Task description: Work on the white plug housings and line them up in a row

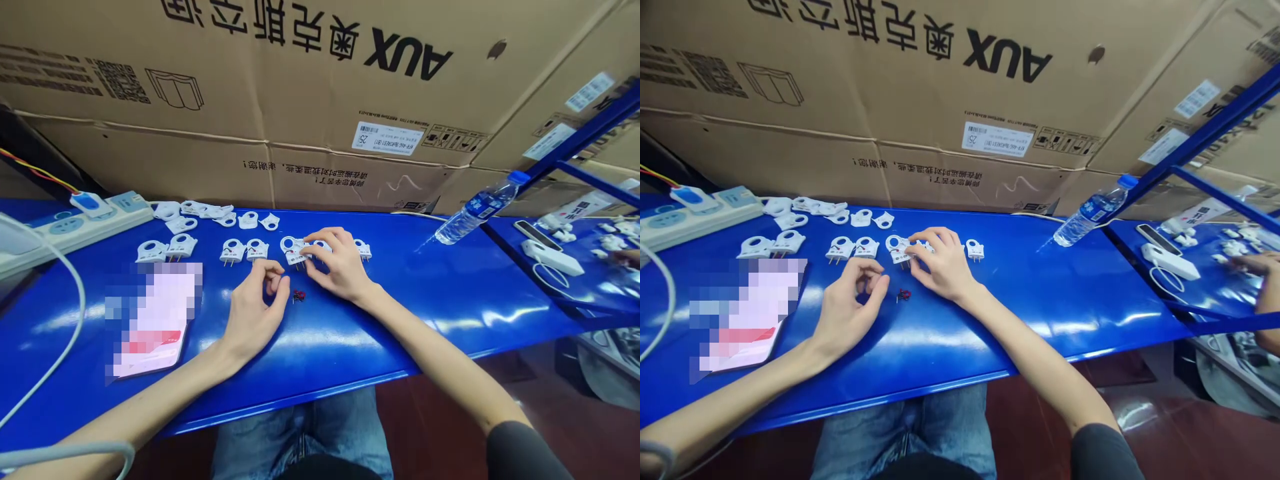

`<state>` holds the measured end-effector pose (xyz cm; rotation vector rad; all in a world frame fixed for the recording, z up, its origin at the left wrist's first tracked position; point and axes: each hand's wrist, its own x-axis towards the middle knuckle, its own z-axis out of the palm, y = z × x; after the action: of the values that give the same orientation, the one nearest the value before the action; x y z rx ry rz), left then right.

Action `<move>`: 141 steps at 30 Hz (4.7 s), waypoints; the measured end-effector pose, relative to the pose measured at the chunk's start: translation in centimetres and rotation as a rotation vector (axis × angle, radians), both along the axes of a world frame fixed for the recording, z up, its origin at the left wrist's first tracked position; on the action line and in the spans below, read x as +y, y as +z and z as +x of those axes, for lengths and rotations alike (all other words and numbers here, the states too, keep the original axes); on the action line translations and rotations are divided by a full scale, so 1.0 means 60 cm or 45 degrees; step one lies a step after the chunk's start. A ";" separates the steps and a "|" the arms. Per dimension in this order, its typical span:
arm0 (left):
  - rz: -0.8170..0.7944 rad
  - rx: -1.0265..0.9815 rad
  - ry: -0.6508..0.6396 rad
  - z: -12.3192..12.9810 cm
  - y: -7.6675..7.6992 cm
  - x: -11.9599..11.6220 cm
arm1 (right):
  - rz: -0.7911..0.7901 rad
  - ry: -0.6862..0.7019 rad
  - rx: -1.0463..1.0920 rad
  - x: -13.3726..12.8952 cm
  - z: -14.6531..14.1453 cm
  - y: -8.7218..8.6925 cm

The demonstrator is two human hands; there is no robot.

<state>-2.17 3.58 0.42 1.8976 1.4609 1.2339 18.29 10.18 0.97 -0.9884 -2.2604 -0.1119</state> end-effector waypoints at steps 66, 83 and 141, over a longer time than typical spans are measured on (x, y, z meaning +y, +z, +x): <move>0.052 0.500 -0.166 0.003 -0.012 -0.004 | -0.249 -0.126 -0.096 0.032 -0.095 -0.013; 0.032 0.412 -0.126 0.001 -0.005 -0.005 | -0.103 -0.052 -0.012 0.042 -0.085 -0.005; -0.024 0.420 -0.234 0.001 -0.008 -0.001 | -0.114 -0.131 -0.032 0.000 0.009 0.004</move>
<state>-2.14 3.52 -0.07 2.2455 1.4062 0.8505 18.81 10.19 1.21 -1.1571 -2.2538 -0.0684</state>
